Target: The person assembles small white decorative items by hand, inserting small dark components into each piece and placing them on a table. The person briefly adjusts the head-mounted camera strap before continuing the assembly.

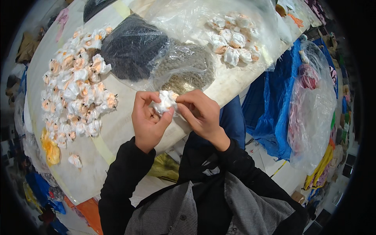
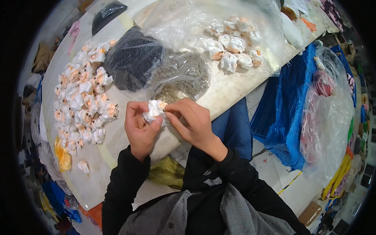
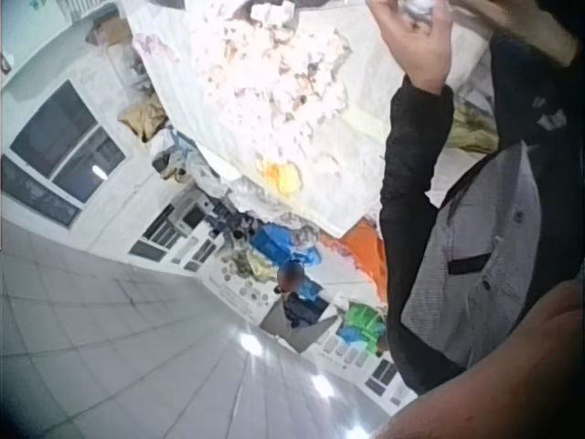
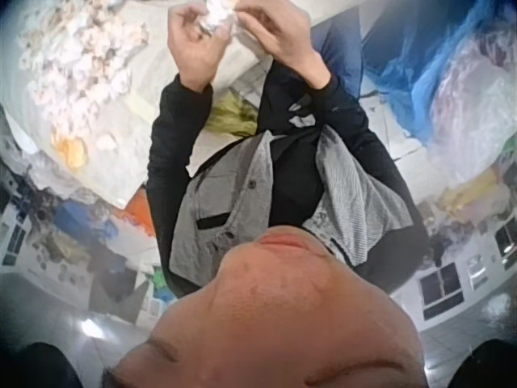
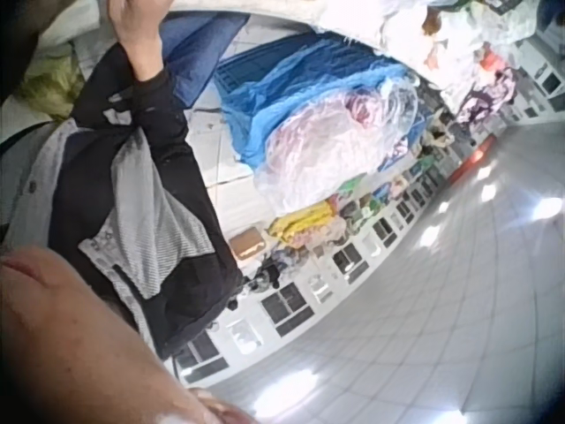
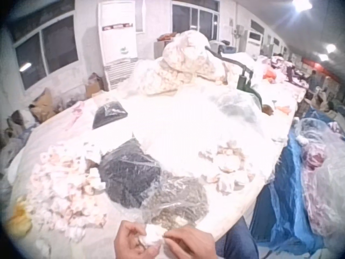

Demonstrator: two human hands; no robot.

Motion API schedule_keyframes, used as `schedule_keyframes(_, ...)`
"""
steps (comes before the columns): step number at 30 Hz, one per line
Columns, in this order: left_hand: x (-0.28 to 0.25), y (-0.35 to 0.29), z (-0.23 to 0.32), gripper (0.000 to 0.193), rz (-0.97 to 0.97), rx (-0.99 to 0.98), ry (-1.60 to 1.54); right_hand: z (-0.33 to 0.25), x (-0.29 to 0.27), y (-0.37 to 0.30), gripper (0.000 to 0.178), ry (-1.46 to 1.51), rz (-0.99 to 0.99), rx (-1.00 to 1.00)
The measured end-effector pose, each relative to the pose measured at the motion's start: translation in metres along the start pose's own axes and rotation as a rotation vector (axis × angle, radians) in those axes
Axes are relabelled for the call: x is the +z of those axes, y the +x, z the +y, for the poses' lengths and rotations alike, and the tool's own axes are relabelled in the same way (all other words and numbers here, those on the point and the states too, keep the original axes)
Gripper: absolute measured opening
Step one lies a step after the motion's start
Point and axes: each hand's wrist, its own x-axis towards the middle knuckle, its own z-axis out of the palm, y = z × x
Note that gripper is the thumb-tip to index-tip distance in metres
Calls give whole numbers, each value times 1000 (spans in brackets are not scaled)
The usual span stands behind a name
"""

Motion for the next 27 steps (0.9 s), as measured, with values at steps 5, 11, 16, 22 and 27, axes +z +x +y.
schedule_keyframes(5, 10, 19, 17, 36, -17, 77, 273, 2, 2, 5, 16, 70, 38, 114)
schedule_keyframes(11, 11, 26, 18, 41, -176, 250, 681, 11, -4, -1, 11, 88, 61, 75)
schedule_keyframes(16, 10, 29, 20, 34, -278, 316, 737, 10, -6, -3, 5, 29, 22, 29)
schedule_keyframes(22, -4, 22, 20, 12, -365, 310, 840, 11, -4, -6, 6, -80, -52, -71)
schedule_keyframes(27, -4, 22, 18, 9, -282, 303, 793, 7, -4, 1, 8, -122, -102, -57)
